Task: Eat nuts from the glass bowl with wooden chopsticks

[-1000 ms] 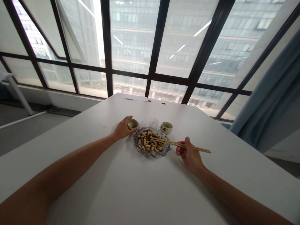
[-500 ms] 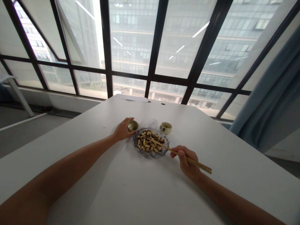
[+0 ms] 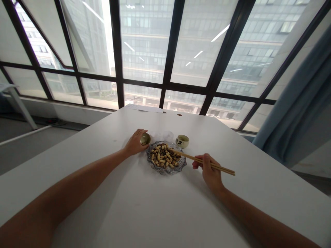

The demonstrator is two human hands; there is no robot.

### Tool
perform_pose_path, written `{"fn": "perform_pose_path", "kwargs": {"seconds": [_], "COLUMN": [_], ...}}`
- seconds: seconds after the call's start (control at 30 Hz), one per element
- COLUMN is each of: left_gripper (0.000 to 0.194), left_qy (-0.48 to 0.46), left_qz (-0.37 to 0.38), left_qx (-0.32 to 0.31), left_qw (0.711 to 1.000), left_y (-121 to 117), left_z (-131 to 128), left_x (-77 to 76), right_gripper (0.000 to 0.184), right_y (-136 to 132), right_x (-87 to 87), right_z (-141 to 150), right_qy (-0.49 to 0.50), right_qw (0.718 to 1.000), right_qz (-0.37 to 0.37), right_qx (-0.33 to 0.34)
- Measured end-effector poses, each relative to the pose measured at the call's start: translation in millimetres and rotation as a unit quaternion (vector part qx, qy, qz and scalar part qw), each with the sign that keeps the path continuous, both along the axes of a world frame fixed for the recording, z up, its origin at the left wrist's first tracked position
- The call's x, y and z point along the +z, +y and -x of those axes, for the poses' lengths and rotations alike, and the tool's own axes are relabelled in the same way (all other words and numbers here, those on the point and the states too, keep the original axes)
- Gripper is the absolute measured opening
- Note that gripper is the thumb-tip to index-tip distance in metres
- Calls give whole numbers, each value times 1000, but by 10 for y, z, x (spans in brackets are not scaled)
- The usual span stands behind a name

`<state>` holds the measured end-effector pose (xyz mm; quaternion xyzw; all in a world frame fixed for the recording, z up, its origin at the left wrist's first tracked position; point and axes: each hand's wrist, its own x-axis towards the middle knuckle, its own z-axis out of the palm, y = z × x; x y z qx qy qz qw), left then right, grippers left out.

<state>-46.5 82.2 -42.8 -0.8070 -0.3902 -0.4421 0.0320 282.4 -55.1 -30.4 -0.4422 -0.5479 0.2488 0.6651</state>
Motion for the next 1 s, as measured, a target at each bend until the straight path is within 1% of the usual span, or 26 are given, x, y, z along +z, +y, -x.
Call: {"fn": "perform_pose_path", "kwargs": {"seconds": [0.13, 0.3, 0.47, 0.63, 0.77, 0.87, 0.93, 1.0], "left_gripper": [63, 66, 69, 71, 68, 68, 68, 67], "left_qy": [-24, -55, -83, -94, -92, -70, -40, -13], "left_qz": [29, 69, 94, 147, 153, 159, 153, 141], "left_qx": [39, 86, 105, 113, 121, 120, 117, 116], "left_qw": [999, 992, 987, 978, 976, 977, 980, 983], "left_y": [1, 10, 6, 0, 17, 52, 87, 123], "left_z": [-4, 0, 4, 1, 6, 62, 114, 140], "left_x": [-2, -9, 10, 29, 15, 28, 70, 143], "right_gripper": [59, 61, 63, 64, 63, 62, 62, 60], "right_y": [24, 44, 85, 124, 141, 133, 117, 95], "right_x": [-4, -10, -20, -25, -30, -34, -36, -34], "right_z": [-15, -12, -20, -43, -48, -26, -1, 26], "right_qy": [30, 58, 109, 154, 150, 131, 103, 67], "right_qw": [999, 998, 992, 984, 985, 988, 992, 996], "right_qz": [27, 38, 60, 82, 80, 73, 64, 48], "right_qx": [0, 1, 8, 31, 40, 37, 36, 36]}}
